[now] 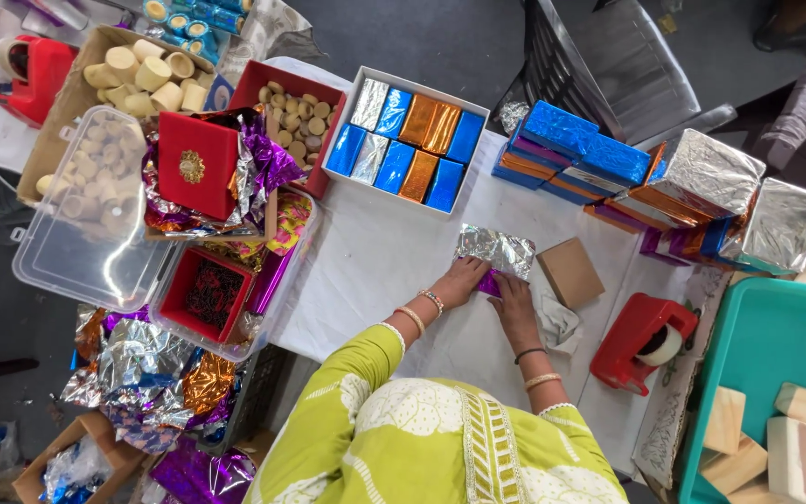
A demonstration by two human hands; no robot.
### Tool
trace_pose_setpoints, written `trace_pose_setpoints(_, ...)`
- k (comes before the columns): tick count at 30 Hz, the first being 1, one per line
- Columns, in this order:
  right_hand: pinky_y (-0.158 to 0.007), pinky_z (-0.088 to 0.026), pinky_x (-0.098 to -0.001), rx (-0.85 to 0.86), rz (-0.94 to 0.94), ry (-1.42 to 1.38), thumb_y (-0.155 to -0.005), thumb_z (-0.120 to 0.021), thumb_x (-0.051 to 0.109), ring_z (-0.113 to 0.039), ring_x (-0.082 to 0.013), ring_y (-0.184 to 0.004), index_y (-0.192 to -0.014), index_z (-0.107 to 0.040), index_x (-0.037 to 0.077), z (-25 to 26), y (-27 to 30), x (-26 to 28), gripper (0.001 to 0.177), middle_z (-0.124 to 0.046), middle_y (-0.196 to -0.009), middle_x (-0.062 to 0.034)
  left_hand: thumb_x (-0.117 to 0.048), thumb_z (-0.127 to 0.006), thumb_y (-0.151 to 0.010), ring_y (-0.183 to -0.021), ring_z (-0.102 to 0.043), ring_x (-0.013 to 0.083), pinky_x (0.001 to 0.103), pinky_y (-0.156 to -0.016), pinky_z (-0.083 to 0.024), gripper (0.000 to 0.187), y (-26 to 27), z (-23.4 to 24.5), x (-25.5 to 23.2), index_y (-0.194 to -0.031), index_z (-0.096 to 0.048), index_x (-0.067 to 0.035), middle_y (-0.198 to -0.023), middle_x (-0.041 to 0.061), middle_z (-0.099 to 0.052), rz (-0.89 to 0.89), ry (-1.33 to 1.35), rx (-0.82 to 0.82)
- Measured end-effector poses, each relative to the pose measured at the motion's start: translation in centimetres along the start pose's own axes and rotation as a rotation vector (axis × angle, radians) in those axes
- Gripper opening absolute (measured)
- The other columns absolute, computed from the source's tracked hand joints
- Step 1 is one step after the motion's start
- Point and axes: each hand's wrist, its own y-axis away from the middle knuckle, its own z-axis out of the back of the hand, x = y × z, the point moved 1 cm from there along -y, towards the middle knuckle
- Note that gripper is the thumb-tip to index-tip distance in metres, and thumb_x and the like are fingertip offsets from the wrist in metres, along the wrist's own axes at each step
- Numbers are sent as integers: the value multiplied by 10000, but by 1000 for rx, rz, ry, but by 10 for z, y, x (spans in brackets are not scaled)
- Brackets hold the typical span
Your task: The person wraps individual bars of soap in foil and decorative paper, securing them with tape, and then places the wrapped bars into a compartmentalized box.
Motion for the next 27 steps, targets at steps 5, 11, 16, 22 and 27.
trace_pose_setpoints(5, -1071, -442, -431, 63, -52, 3, -749, -813, 118, -524, -345, -1202, -1351, -564, 64, -6, -3, -14, 653, -581, -1301, -123, 19, -712, -763, -1240, -505, 400, 473, -1060, -418, 590, -2, 4, 5, -1325, -536, -13, -1297, 188, -593, 1, 55, -10)
trace_pose_setpoints(11, -1055, -449, -424, 102, -97, -48, -661, -857, 98, -529, -343, -1190, -1311, -614, 70, -8, -13, -24, 694, -599, -1245, -120, -58, -754, -780, -1209, -541, 391, 469, -1046, -441, 511, -14, -2, 28, -1259, -576, -40, -1256, 174, -620, 54, 114, 63)
trace_pose_setpoints(16, -1055, -450, -415, 123, -135, -66, -625, -874, 73, -532, -337, -1187, -1289, -642, 71, -14, -13, -31, 704, -611, -1226, -114, -16, -654, -872, -1210, -568, 374, 453, -1061, -467, 342, -45, 0, 46, -1209, -619, -61, -1231, 164, -637, 64, 92, -11)
trace_pose_setpoints(22, -1059, -447, -412, 123, -130, -77, -620, -873, 65, -535, -329, -1194, -1270, -651, 63, -3, -17, -21, 687, -613, -1231, -106, 4, -590, -745, -1139, -533, 393, 484, -935, -454, 473, -84, -5, 52, -1217, -598, -19, -1168, 194, -623, -35, -331, -152)
trace_pose_setpoints(27, -1049, -453, -410, 169, -160, -57, -610, -881, 76, -535, -320, -1184, -1259, -659, 85, -6, -19, -23, 686, -607, -1237, -89, -35, -614, -848, -1066, -541, 364, 471, -913, -460, 246, -90, -10, 57, -1079, -681, -83, -1066, 139, -632, 104, -337, 8)
